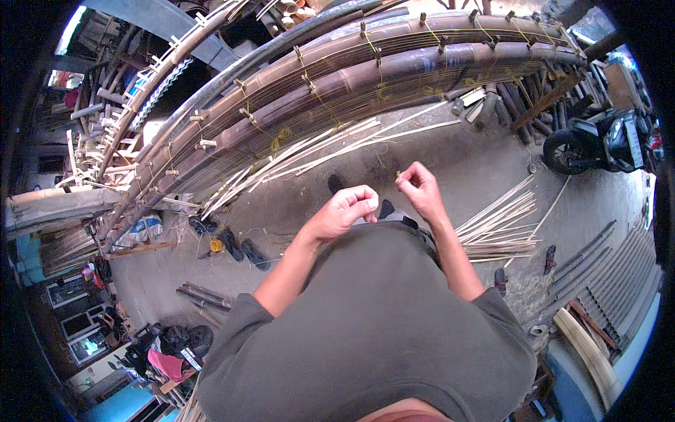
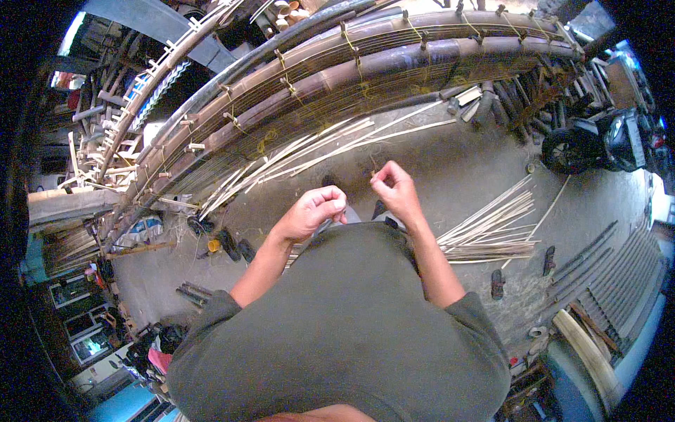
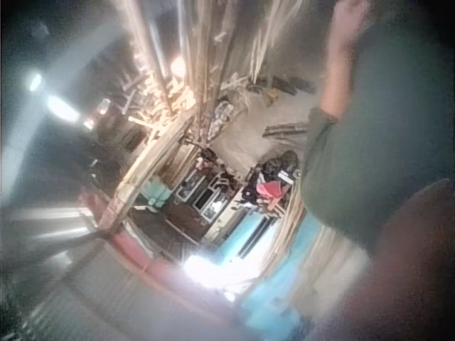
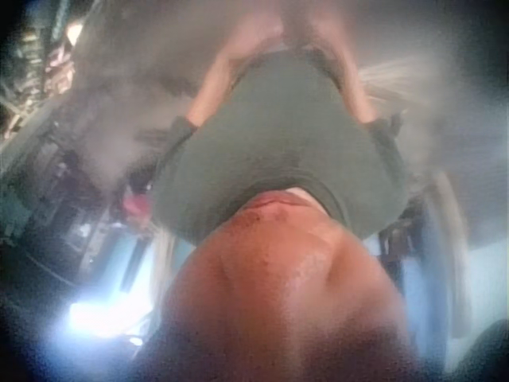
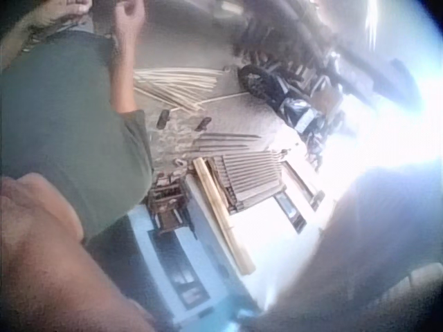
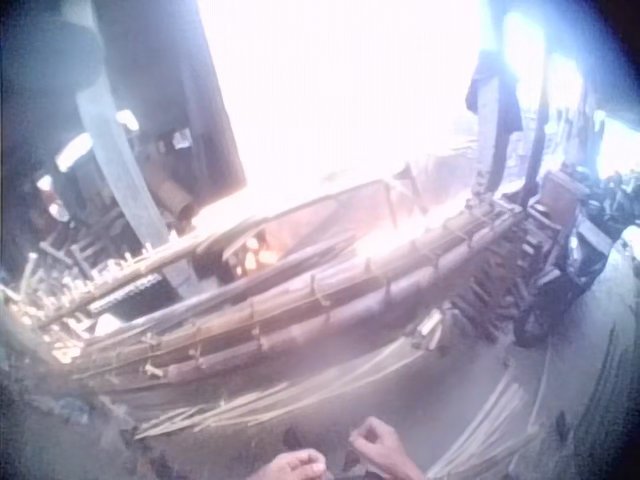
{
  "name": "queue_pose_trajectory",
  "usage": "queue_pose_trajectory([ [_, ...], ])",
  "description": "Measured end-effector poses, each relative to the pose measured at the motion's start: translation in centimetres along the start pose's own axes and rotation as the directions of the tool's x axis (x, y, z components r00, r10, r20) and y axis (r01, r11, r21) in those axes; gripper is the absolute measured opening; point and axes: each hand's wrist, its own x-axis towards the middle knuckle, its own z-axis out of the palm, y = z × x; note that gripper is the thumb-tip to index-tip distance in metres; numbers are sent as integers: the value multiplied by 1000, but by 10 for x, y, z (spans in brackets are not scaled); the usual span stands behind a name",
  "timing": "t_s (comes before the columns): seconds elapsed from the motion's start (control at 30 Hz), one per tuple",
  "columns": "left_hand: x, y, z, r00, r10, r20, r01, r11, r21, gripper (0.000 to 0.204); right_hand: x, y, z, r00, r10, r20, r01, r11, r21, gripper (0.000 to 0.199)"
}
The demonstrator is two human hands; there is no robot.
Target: The person ties bundles of bamboo poles together using yellow string. They repeatedly wrap the string around the poles and tie knots to secure them.
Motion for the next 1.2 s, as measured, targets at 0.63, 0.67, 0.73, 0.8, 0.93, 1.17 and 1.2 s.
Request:
queue_pose_trajectory([
  [0.63,46,-32,37,887,359,-290,-132,800,585,15,-19,-33,-19,984,72,162,-90,990,106,12],
  [0.67,45,-30,40,886,362,-289,-128,792,597,15,-19,-32,-22,980,83,178,-100,991,88,11],
  [0.73,43,-23,47,884,368,-289,-119,775,621,15,-16,-29,-25,976,101,195,-131,981,146,8],
  [0.8,45,-27,46,886,382,-263,-158,781,604,15,-12,-22,-27,973,115,202,-172,939,296,6],
  [0.93,43,-28,45,886,394,-247,-181,782,597,14,-8,-21,-25,954,231,194,-297,827,477,5],
  [1.17,37,-43,30,771,517,-372,-226,769,598,11,-5,-2,-17,909,191,372,-208,978,7,11],
  [1.2,35,-43,28,731,516,-447,-228,802,552,10,-3,-3,-18,871,227,436,-175,972,-156,12],
])
